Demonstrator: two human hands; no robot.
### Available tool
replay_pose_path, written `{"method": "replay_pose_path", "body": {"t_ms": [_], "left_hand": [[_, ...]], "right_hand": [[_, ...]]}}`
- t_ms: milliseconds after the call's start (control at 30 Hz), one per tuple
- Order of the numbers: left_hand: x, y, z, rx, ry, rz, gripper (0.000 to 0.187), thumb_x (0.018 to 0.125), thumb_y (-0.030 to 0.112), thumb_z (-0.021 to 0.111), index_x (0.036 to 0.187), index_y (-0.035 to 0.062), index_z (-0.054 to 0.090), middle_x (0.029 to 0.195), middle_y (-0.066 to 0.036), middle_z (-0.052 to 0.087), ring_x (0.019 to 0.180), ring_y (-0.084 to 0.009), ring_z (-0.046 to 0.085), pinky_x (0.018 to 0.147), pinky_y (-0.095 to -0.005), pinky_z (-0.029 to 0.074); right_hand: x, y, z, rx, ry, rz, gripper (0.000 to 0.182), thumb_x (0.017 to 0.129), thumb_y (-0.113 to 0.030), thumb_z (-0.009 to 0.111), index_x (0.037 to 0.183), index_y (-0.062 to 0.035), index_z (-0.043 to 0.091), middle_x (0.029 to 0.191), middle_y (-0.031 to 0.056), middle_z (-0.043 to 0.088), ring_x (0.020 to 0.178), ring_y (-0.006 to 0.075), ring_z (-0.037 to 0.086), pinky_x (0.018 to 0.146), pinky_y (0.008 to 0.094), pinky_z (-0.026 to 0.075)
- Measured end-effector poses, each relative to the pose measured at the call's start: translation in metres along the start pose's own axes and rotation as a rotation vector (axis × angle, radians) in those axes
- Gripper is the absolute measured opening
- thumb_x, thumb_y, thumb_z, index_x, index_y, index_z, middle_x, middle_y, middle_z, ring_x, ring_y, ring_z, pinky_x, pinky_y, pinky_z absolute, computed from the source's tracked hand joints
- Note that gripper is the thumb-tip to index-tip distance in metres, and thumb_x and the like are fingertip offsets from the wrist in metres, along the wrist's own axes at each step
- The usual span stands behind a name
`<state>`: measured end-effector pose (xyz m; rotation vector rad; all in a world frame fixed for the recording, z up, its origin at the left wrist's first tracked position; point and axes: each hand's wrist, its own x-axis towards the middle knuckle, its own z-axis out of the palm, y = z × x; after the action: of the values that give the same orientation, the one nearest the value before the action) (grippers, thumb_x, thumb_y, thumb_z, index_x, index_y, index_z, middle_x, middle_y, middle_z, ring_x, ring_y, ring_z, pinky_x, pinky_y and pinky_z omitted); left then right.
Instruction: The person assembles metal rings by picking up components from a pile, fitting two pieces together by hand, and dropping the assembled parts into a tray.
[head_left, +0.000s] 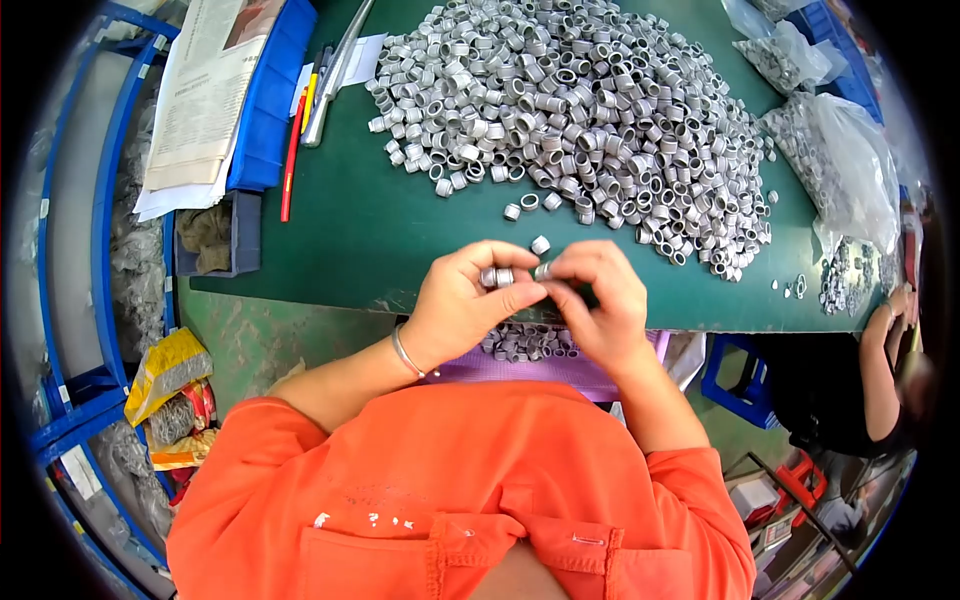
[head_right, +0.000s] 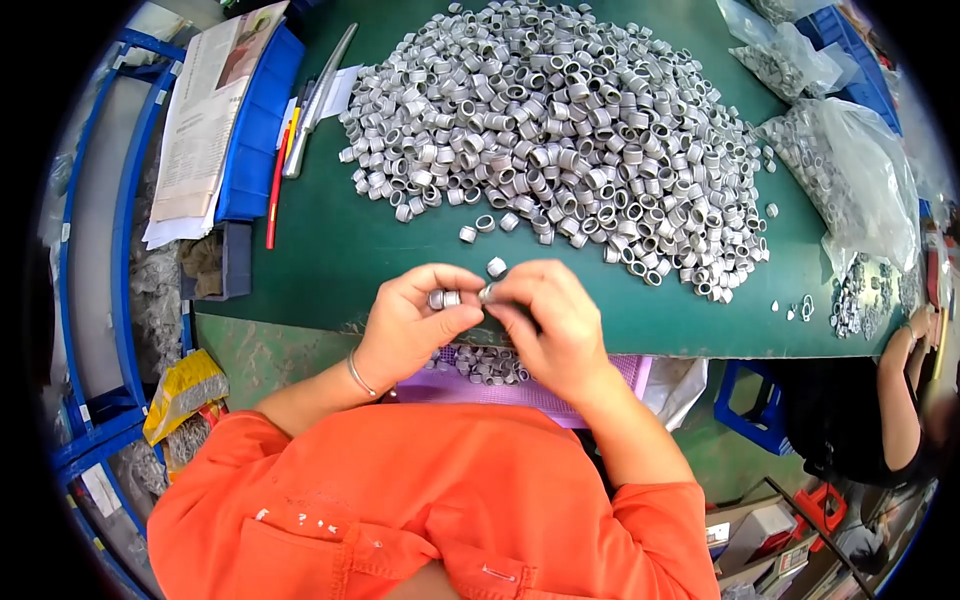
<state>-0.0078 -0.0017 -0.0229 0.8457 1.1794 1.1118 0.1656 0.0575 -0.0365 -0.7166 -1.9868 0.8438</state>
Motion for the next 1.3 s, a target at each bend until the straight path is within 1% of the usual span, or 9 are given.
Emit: {"method": "replay_pose_path", "body": {"t_ms": [133, 267, 467, 600, 733, 867, 967, 1067, 1300], "left_hand": [[-0.002, 0.001, -0.001, 0.219, -0.030, 0.142, 0.018, 0.082, 0.000, 0.068, 0.100, -0.0013, 0.063, 0.095, -0.004, 0.061, 0.088, -0.0082, 0.058, 0.074, -0.0209, 0.048], [-0.004, 0.000, -0.002, 0.262, -0.036, 0.239, 0.020, 0.080, -0.008, 0.067, 0.097, -0.0010, 0.060, 0.104, -0.008, 0.057, 0.087, -0.0111, 0.058, 0.074, -0.0234, 0.049], [-0.007, 0.002, -0.005, 0.331, -0.067, 0.370, 0.023, 0.077, -0.008, 0.070, 0.094, 0.0008, 0.057, 0.100, -0.006, 0.056, 0.080, -0.0084, 0.056, 0.068, -0.0211, 0.047], [-0.012, 0.001, -0.017, 0.294, -0.193, 0.186, 0.019, 0.079, -0.003, 0.070, 0.092, 0.0011, 0.056, 0.095, -0.005, 0.055, 0.077, -0.0066, 0.053, 0.065, -0.0186, 0.044], [-0.013, 0.000, -0.011, 0.269, -0.047, 0.153, 0.010, 0.086, 0.001, 0.064, 0.091, 0.0006, 0.056, 0.094, -0.003, 0.056, 0.076, -0.0051, 0.052, 0.065, -0.0191, 0.045], [-0.011, 0.003, -0.009, 0.292, -0.013, 0.120, 0.011, 0.086, 0.000, 0.064, 0.093, 0.0008, 0.057, 0.092, -0.001, 0.056, 0.076, -0.0037, 0.052, 0.066, -0.0189, 0.046], [-0.011, 0.004, -0.007, 0.190, 0.056, 0.045, 0.013, 0.085, 0.000, 0.066, 0.096, 0.0010, 0.058, 0.091, 0.001, 0.057, 0.076, -0.0033, 0.053, 0.066, -0.0187, 0.046], [-0.009, 0.003, -0.005, 0.228, 0.050, 0.058, 0.015, 0.085, 0.001, 0.066, 0.097, 0.0009, 0.059, 0.090, 0.001, 0.058, 0.078, -0.0034, 0.054, 0.066, -0.0185, 0.045], [-0.010, 0.004, -0.008, 0.219, -0.001, 0.130, 0.010, 0.088, 0.003, 0.063, 0.096, -0.0003, 0.058, 0.090, -0.001, 0.058, 0.080, -0.0057, 0.056, 0.069, -0.0202, 0.046]], "right_hand": [[-0.010, -0.019, 0.011, 0.451, 0.144, 0.209, 0.026, 0.077, 0.014, 0.061, 0.101, 0.0043, 0.057, 0.098, 0.0135, 0.058, 0.080, 0.0157, 0.061, 0.069, 0.0261, 0.053], [-0.013, -0.018, 0.008, 0.515, 0.139, 0.335, 0.023, 0.079, 0.012, 0.061, 0.101, 0.0052, 0.057, 0.101, 0.0133, 0.058, 0.079, 0.0147, 0.061, 0.070, 0.0264, 0.053], [-0.016, -0.014, -0.003, 0.477, -0.054, 0.256, 0.021, 0.078, 0.006, 0.067, 0.098, 0.0036, 0.061, 0.095, 0.0108, 0.060, 0.077, 0.0133, 0.061, 0.065, 0.0232, 0.052], [-0.004, -0.014, -0.027, 0.472, -0.359, 0.232, 0.021, 0.077, 0.004, 0.068, 0.096, 0.0021, 0.061, 0.094, 0.0104, 0.060, 0.075, 0.0140, 0.061, 0.062, 0.0254, 0.051], [0.006, -0.004, -0.002, -0.145, -0.061, 0.142, 0.028, 0.075, -0.004, 0.071, 0.101, 0.0001, 0.060, 0.089, 0.0124, 0.056, 0.078, 0.0283, 0.057, 0.065, 0.0340, 0.048], [0.012, 0.005, 0.006, -0.353, -0.088, -0.007, 0.027, 0.074, -0.003, 0.071, 0.098, -0.0005, 0.060, 0.090, 0.0115, 0.056, 0.076, 0.0257, 0.058, 0.065, 0.0326, 0.048], [0.000, 0.002, 0.005, 0.338, -0.088, 0.413, 0.024, 0.076, 0.007, 0.069, 0.097, 0.0013, 0.058, 0.096, 0.0089, 0.060, 0.079, 0.0115, 0.061, 0.069, 0.0246, 0.051], [-0.004, -0.006, 0.006, 0.901, -0.015, 0.498, 0.024, 0.080, 0.011, 0.063, 0.101, 0.0040, 0.056, 0.102, 0.0118, 0.061, 0.088, 0.0137, 0.062, 0.078, 0.0265, 0.053], [-0.007, -0.014, -0.003, 1.061, 0.002, 0.600, 0.018, 0.083, 0.012, 0.059, 0.099, 0.0039, 0.056, 0.102, 0.0146, 0.061, 0.091, 0.0178, 0.062, 0.079, 0.0274, 0.053]]}}
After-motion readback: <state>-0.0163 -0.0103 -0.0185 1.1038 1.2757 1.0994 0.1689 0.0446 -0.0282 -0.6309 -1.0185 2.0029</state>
